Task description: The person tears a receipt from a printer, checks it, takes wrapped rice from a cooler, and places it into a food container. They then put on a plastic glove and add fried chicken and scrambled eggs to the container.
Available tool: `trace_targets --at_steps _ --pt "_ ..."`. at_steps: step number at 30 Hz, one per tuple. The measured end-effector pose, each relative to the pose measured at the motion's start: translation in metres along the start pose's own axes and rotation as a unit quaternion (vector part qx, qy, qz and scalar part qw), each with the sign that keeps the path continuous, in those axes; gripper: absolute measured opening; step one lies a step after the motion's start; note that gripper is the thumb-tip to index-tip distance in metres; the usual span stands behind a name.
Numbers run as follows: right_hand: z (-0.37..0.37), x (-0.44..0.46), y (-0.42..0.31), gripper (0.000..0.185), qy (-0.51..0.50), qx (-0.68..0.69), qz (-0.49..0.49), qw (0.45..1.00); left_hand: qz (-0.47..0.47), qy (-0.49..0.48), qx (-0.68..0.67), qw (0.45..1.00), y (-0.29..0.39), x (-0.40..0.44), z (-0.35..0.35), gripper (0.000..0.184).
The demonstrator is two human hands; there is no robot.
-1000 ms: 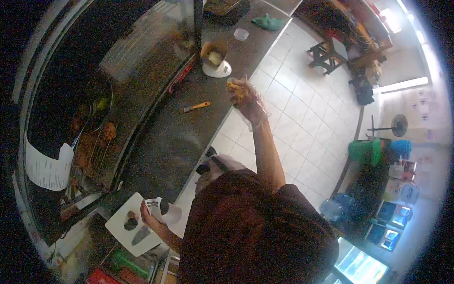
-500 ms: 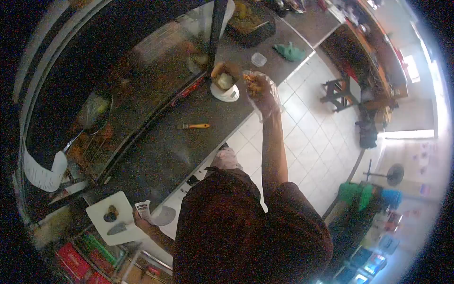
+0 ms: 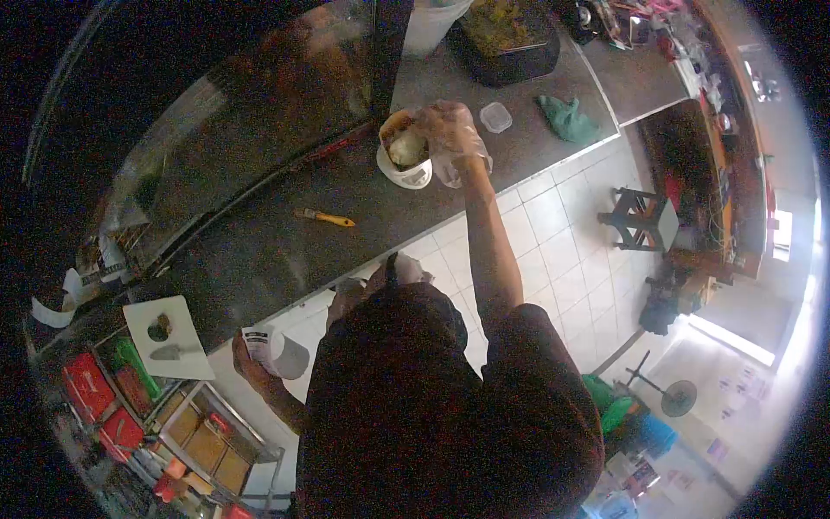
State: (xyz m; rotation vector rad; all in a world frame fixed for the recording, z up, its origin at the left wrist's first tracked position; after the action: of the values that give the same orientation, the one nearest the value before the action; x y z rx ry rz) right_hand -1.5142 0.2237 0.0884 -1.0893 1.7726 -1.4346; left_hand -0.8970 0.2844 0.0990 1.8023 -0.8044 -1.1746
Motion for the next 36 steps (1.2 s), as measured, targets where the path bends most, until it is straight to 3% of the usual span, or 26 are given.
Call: trace_targets --at_steps 3,6,9,11,13,15,16,19,22,25,28,30,32,34,36 --pt "0.006 0.001 0.014 0.02 0.008 0.018 0.041 0.999 -0.058 0.003 -0.095 0.994 -0.025 -0.003 -0.008 0.038" --pt "0.009 0.0 0.021 0.015 0.009 0.041 0.054 0.998 0.075 0.013 0.048 0.996 -0.013 -0.006 -0.012 0.036" --pt "0.01 0.001 0.035 0.014 -0.006 0.061 0.018 0.998 -0.017 0.03 -0.063 0.997 -0.009 -0.021 0.002 0.034" --pt "0.009 0.002 0.043 0.016 -0.008 0.05 0.008 0.999 0.016 0.024 -0.007 1.0 -0.005 -0.023 0.006 0.033" --pt "0.009 0.001 0.05 0.017 -0.005 0.014 0.021 1.0 0.121 0.015 0.094 0.988 0.008 -0.029 0.005 0.032" --pt "0.018 0.0 0.046 0.015 -0.028 -0.06 -0.012 0.998 0.295 -0.002 0.236 0.926 0.026 -0.043 0.015 0.032" --pt "0.023 -0.002 0.044 0.014 -0.04 -0.097 -0.029 0.994 0.178 -0.009 0.082 0.98 0.003 -0.03 0.004 0.032" --pt "0.035 -0.003 0.039 0.015 -0.022 -0.137 -0.016 0.99 -0.016 0.023 -0.095 0.995 -0.023 -0.026 -0.003 0.03" --pt "0.05 -0.012 -0.024 0.022 -0.073 -0.108 0.006 0.991 -0.008 0.027 -0.12 0.992 -0.024 -0.032 -0.006 0.03" --pt "0.052 -0.005 0.005 0.027 -0.08 -0.07 0.021 0.994 -0.002 0.049 -0.085 0.995 -0.03 -0.03 -0.015 0.031" --pt "0.039 0.002 0.04 0.031 -0.043 -0.181 0.033 0.982 0.015 0.057 -0.034 0.998 -0.031 -0.032 -0.019 0.03" --pt "0.034 0.015 0.066 0.033 -0.062 -0.284 -0.123 0.949 -0.026 0.069 -0.091 0.993 -0.045 -0.03 -0.023 0.03" --pt "0.035 0.017 0.064 0.036 -0.065 -0.324 -0.137 0.934 -0.042 0.073 -0.119 0.989 -0.054 -0.03 -0.026 0.029" --pt "0.034 0.013 0.041 0.04 -0.051 -0.307 -0.01 0.95 -0.03 0.068 -0.119 0.99 -0.053 -0.03 -0.026 0.029" --pt "0.034 0.012 0.05 0.039 -0.044 -0.273 0.005 0.961 -0.029 0.071 -0.12 0.99 -0.044 -0.033 -0.024 0.029"
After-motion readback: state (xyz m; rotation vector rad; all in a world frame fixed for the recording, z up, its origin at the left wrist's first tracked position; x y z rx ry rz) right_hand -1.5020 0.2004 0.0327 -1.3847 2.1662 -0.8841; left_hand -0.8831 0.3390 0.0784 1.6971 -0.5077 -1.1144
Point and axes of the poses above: each hand's wrist, its own x-axis towards the middle knuckle, its own z-axis out of the palm, y = z × x, the point moved 10 cm from there along x, towards the middle knuckle, and after that the axes turned 5 degrees about -z, right-handed, at the moved point
